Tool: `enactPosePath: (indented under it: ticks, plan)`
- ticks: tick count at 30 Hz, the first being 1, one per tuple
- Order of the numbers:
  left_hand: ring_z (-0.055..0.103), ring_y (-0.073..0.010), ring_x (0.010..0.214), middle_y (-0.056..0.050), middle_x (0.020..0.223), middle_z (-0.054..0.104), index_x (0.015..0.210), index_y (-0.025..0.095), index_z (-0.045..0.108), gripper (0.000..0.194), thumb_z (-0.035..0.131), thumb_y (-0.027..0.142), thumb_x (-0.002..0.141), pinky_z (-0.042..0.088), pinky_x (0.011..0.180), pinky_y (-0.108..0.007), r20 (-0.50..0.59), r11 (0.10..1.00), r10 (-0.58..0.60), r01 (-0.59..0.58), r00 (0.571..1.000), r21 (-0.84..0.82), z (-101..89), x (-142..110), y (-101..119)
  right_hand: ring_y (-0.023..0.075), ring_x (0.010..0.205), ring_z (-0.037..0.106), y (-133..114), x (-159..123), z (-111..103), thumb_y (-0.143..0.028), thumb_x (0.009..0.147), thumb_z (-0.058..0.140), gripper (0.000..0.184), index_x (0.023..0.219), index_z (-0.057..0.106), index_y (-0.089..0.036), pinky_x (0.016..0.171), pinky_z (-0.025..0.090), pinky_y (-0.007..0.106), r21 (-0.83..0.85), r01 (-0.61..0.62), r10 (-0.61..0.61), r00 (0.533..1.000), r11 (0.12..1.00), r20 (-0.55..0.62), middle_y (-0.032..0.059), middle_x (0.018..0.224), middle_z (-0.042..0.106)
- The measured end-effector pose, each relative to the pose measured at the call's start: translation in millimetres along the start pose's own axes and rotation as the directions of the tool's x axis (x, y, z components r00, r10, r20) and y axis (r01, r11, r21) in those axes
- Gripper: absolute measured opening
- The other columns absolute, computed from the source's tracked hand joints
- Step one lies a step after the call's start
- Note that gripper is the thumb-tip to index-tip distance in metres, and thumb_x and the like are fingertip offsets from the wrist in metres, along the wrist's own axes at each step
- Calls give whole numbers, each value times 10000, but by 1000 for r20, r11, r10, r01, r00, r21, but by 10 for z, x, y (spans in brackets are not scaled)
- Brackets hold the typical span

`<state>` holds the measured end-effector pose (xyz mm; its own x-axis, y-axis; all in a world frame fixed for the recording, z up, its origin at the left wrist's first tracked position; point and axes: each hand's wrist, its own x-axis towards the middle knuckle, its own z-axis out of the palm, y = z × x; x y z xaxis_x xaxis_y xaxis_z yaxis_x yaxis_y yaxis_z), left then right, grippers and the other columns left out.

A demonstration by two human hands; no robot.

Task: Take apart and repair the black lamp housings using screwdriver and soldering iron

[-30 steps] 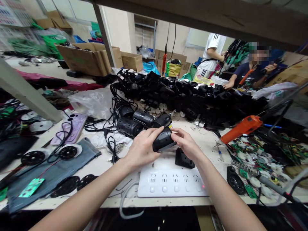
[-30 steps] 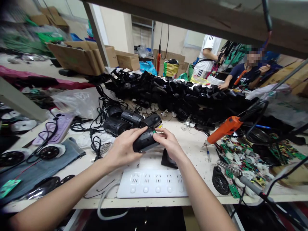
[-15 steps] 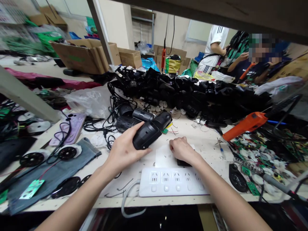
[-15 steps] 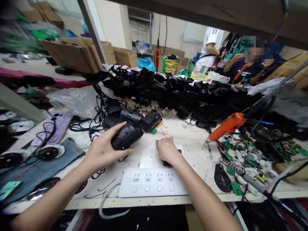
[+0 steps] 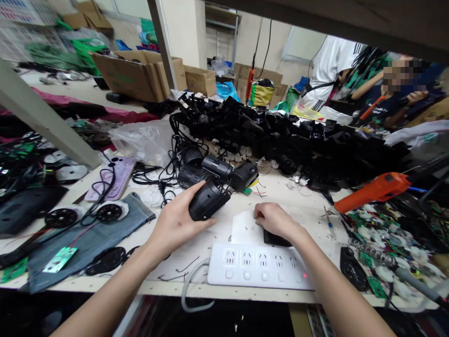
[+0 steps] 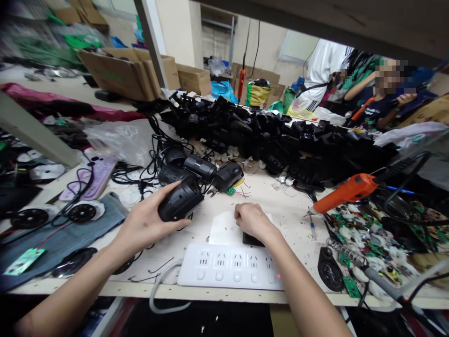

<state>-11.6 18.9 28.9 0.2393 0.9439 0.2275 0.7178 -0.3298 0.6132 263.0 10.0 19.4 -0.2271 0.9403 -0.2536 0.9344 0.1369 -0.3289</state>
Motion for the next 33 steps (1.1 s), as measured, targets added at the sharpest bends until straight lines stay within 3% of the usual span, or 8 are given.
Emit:
enactPosePath:
  ticks: [3,8,12,16,21,25,29,33]
  plan:
    - [572,-312,1220,-76,1388,572,1410,236,435,822,760,417,677,451,1036,-408,-9,1000,-11,11,1000,-12,3,-9,-6,188,740,615,-43,17,-4,-79,715,638,128,762,650,-197,661,395,264,19,-9,8,998,1000,55,25,767,684]
    - [565,-301,1227,-87,1384,571,1413,217,434,841,773,418,669,436,1054,-398,1,1000,11,-11,1000,-22,46,-13,1,179,766,609,-234,57,69,-22,706,577,179,698,634,-191,674,389,258,70,40,-46,995,997,84,26,761,677]
    - [561,-285,1231,-83,1385,568,1410,219,435,835,775,421,674,434,1057,-387,1,1000,21,-21,1000,-21,32,-38,-12,157,781,593,-207,38,30,-121,730,654,112,810,635,-198,679,407,241,138,37,-49,995,990,82,19,866,653]
    - [572,-276,1217,-72,1370,580,1410,235,431,848,784,420,661,447,1047,-387,-18,1000,4,-5,1000,-17,24,-53,-32,191,802,578,-167,38,58,-224,622,809,395,961,613,-168,664,413,272,151,-21,10,997,988,76,69,984,605]
    - [573,-279,1217,-73,1364,586,1404,228,438,849,790,419,655,454,1042,-388,-14,999,43,-43,999,-23,99,-27,33,164,747,570,-428,310,253,-63,668,707,195,807,629,-175,660,409,254,219,51,-63,997,974,45,23,831,615]
    - [565,-276,1230,-73,1385,572,1401,225,432,823,777,407,676,444,1055,-382,-17,992,121,-121,993,-17,110,-16,87,150,770,577,-532,530,208,-53,747,630,129,773,618,-178,691,424,245,262,88,-66,994,961,-93,8,840,622]
    - [569,-291,1223,-77,1380,574,1397,230,427,816,770,404,678,453,1040,-397,15,994,113,-114,993,3,103,-2,108,182,860,575,-289,260,53,-148,837,607,51,872,632,-175,788,441,304,247,58,-1,974,967,-226,43,914,616]
    - [577,-312,1191,-85,1345,588,1403,245,423,833,775,383,661,475,994,-423,171,995,93,-97,981,14,287,32,293,286,1001,538,44,-241,86,-293,737,761,270,976,660,-215,880,429,441,204,-3,59,961,979,-269,75,1022,605]
